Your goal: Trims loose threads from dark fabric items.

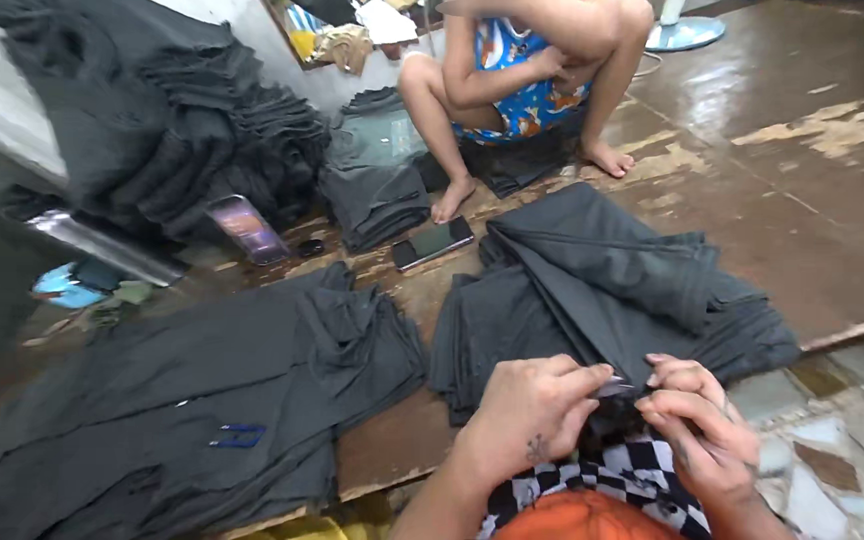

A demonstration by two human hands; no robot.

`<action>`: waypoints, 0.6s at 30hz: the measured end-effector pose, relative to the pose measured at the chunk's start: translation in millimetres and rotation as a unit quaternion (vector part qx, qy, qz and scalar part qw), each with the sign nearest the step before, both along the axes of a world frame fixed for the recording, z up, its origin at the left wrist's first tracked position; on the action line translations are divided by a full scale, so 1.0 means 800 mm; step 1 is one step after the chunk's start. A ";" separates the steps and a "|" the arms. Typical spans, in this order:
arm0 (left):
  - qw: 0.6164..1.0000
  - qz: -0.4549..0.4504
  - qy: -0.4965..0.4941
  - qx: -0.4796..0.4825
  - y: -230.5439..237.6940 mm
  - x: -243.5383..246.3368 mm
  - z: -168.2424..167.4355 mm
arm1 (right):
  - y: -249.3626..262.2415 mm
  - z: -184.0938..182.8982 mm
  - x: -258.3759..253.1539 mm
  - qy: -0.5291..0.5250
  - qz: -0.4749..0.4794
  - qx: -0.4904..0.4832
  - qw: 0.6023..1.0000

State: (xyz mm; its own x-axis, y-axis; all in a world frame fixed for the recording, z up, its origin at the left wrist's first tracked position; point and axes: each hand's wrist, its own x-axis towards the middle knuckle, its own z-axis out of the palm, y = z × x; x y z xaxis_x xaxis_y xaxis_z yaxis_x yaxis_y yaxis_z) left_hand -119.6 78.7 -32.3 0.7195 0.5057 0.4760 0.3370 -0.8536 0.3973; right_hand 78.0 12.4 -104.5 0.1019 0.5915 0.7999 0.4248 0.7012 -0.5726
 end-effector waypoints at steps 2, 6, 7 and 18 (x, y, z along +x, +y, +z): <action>1.000 0.001 0.006 -0.004 0.002 0.003 -0.002 | 0.000 0.003 0.002 0.004 0.008 -0.001 1.000; 1.000 -0.004 -0.004 0.011 0.007 0.009 -0.012 | 0.003 0.005 0.003 0.004 0.019 0.007 1.000; 1.000 0.001 0.000 0.009 0.007 0.009 -0.012 | 0.003 0.005 0.004 0.002 0.023 0.004 1.000; 1.000 0.023 -0.012 0.004 0.007 0.011 -0.003 | -0.004 0.011 0.006 -0.011 0.045 -0.019 0.999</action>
State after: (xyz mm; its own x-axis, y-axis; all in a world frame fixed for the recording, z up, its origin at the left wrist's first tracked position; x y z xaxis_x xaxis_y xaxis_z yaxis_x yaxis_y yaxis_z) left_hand -110.5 84.2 -34.9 0.6842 0.5336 0.4971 0.3664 -0.8409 0.3983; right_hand 82.4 8.9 -95.8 0.0303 0.6271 0.7783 0.3740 0.7150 -0.5907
